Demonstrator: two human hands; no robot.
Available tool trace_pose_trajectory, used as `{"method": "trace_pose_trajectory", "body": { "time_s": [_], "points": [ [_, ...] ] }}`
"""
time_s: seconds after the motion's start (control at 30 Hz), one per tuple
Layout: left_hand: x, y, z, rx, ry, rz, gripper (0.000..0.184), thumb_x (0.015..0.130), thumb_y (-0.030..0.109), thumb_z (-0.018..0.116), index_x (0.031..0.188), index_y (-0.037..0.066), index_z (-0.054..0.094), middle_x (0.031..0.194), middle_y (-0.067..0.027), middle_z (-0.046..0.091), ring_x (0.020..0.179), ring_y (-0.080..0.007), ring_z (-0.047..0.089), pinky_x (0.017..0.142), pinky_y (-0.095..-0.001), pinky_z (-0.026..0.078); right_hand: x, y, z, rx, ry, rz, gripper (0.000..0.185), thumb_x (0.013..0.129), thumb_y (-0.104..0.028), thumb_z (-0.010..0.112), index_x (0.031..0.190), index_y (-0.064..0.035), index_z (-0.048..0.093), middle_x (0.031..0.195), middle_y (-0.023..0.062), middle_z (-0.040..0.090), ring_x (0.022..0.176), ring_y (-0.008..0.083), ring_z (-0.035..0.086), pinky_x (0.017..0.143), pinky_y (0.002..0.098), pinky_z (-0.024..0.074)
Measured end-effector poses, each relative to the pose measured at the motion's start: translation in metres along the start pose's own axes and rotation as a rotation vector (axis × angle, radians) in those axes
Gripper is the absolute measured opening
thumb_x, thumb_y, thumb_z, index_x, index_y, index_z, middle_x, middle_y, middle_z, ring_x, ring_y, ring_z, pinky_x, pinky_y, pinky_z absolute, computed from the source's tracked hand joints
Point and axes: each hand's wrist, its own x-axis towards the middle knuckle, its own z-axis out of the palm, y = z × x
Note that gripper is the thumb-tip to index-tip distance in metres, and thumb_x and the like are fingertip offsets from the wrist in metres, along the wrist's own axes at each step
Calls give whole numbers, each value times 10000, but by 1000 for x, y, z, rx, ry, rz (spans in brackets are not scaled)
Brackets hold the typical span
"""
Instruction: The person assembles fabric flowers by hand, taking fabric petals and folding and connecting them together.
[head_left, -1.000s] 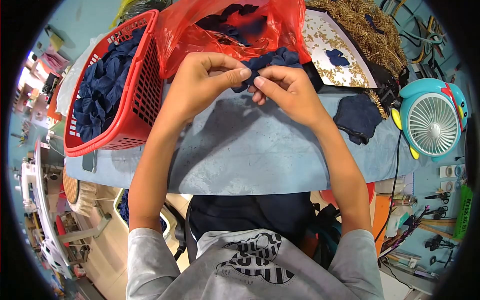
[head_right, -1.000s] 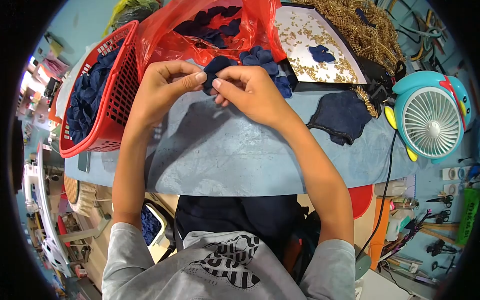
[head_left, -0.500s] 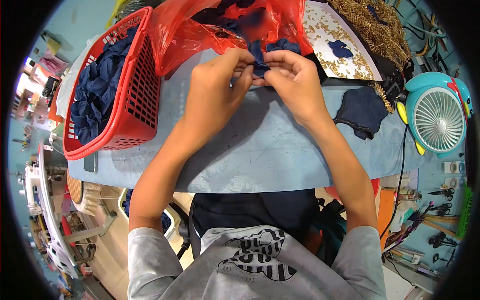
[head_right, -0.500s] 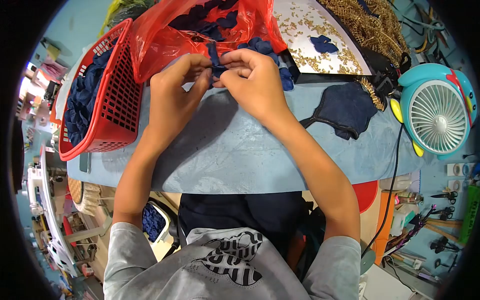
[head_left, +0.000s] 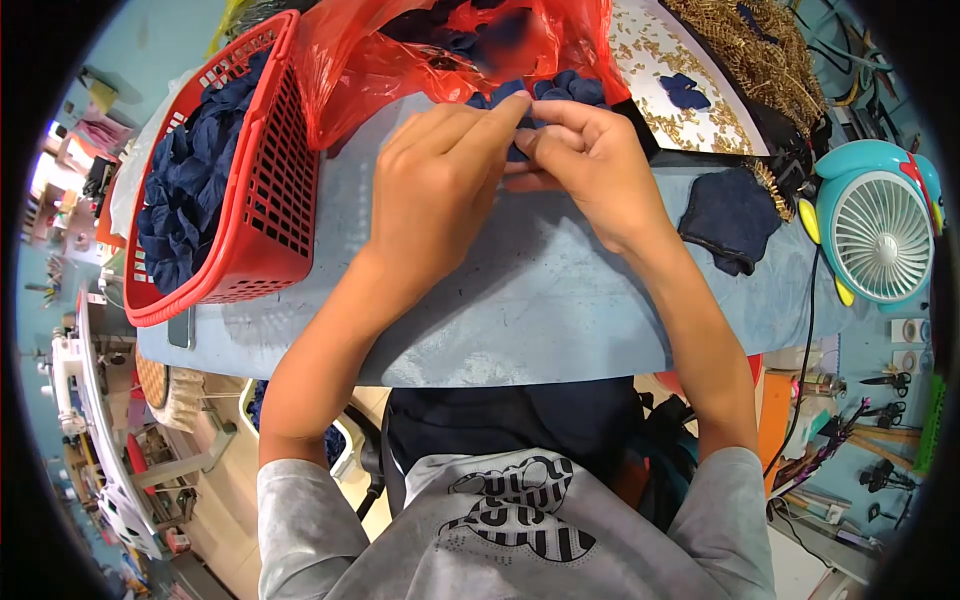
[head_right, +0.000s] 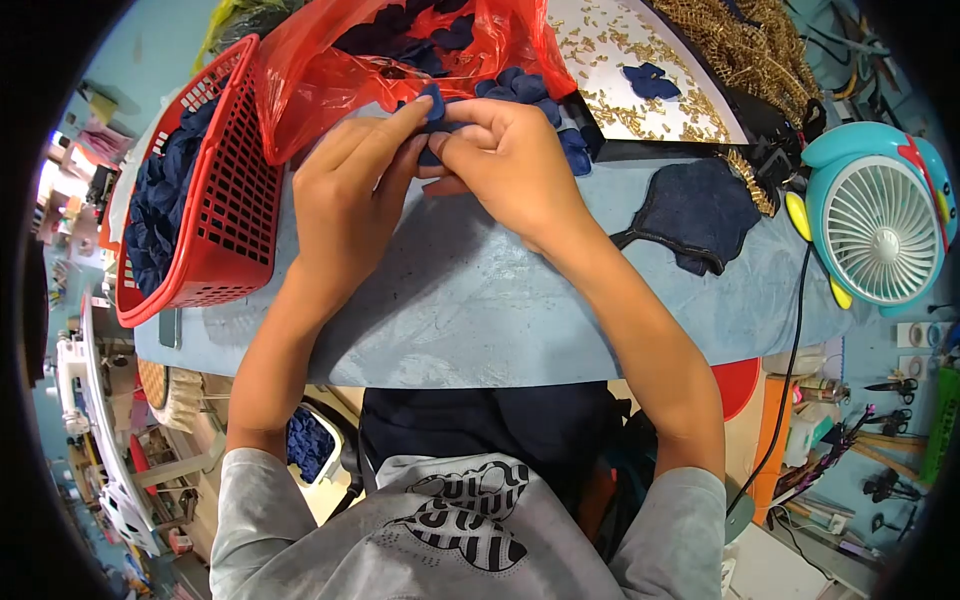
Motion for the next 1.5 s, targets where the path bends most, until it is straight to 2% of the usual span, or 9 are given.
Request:
{"method": "trace_pose_trajectory", "body": {
  "time_s": [0.17,0.3,0.5,1.0,1.13,1.17,1.27,1.43,1.5],
  "points": [
    [2,0,-6,12,13,24,316,651,18,619,964,60,615,680,-68,590,604,-216,559,547,-308,431,0,-4,-2,-30,-19,-37,248,835,-41,539,1039,95,505,872,155,616,745,183,634,651,254,537],
    [9,0,-12,-169,58,-149,179,682,16,667,860,31,645,738,-107,638,627,-215,613,571,-276,473,1,-5,-3,-26,-37,-60,263,828,-50,555,1032,106,499,870,167,614,746,201,638,650,262,538],
    [10,0,-21,-486,-97,-505,195,727,-34,656,919,-47,621,830,-63,643,768,-98,598,703,-217,480,1,-7,-4,3,-54,-68,282,823,-59,572,1031,117,500,886,182,608,748,210,640,649,265,540],
    [13,-11,-23,-605,-244,-581,136,668,23,710,776,-21,641,684,-43,632,614,-69,560,571,-200,446,-2,-6,-1,0,-126,-61,236,835,-79,572,991,96,544,852,146,620,722,183,634,664,264,538],
    [33,25,-61,-662,-117,-678,127,645,-21,704,753,-32,639,691,-52,627,631,-84,565,581,-211,448,-2,-12,-6,83,-175,-100,208,840,-64,558,987,82,548,844,138,621,717,183,635,637,269,536],
    [34,29,-80,-532,-40,-430,134,649,-82,666,763,-49,606,802,-92,606,714,-131,570,638,-217,452,0,-11,-8,-109,-89,-159,189,843,-46,546,992,71,543,819,132,618,708,189,636,599,272,530],
    [29,40,-110,-239,278,-166,231,637,-201,614,818,-60,591,826,-131,593,793,-175,567,719,-256,467,-11,-24,-2,91,-307,-135,169,851,-36,532,985,66,538,786,121,613,695,194,636,571,267,522],
    [31,26,-115,-256,332,-287,137,726,-118,605,852,-70,577,802,-82,598,700,-120,568,664,-220,462,-17,-19,11,79,-326,-106,166,851,-54,536,962,68,534,757,114,605,648,168,618,550,255,507],
    [34,16,-138,-82,618,-395,116,765,-86,589,878,-59,577,860,-98,602,749,-123,579,688,-219,472,-11,-12,1,12,-243,-113,172,847,-64,541,964,62,537,753,108,604,636,158,610,541,247,498]
  ]
}}
